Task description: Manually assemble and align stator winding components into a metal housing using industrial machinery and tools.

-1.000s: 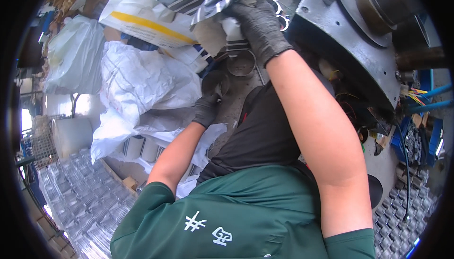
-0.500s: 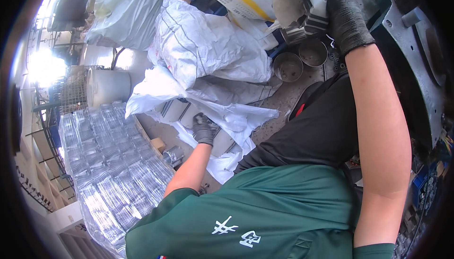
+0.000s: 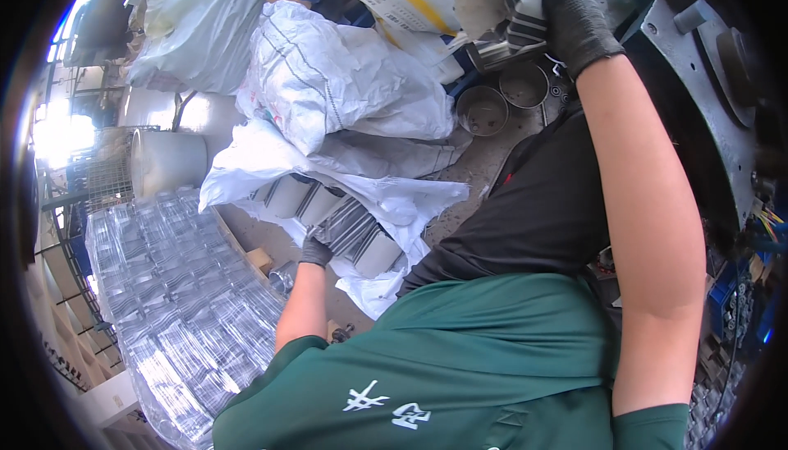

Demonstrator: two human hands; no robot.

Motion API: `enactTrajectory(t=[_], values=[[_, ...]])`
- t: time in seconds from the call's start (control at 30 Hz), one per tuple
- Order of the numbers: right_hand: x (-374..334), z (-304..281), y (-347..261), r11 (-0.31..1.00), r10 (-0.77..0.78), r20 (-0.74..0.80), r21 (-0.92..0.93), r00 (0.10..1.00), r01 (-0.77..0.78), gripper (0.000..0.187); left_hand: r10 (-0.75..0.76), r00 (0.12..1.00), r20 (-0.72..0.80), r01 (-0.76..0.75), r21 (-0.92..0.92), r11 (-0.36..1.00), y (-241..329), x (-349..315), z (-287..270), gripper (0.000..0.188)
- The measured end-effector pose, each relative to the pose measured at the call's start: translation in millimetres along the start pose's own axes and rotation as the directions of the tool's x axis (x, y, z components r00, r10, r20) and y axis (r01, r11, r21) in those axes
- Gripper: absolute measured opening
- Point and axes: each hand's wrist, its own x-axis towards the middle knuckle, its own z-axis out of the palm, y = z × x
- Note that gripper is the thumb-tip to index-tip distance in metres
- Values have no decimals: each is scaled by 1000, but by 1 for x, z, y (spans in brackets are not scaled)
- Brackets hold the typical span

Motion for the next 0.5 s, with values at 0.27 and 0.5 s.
enactTrajectory(t=[0.27, 0.5], values=[[6, 42, -3, 892, 195, 172, 379, 966, -247, 38, 538, 843, 0, -458, 525, 717, 57, -149, 162, 62], [-4, 20, -6, 731, 230, 485, 486, 844, -479, 47, 489, 845, 215, -534, 321, 782, 57, -154, 313, 70]])
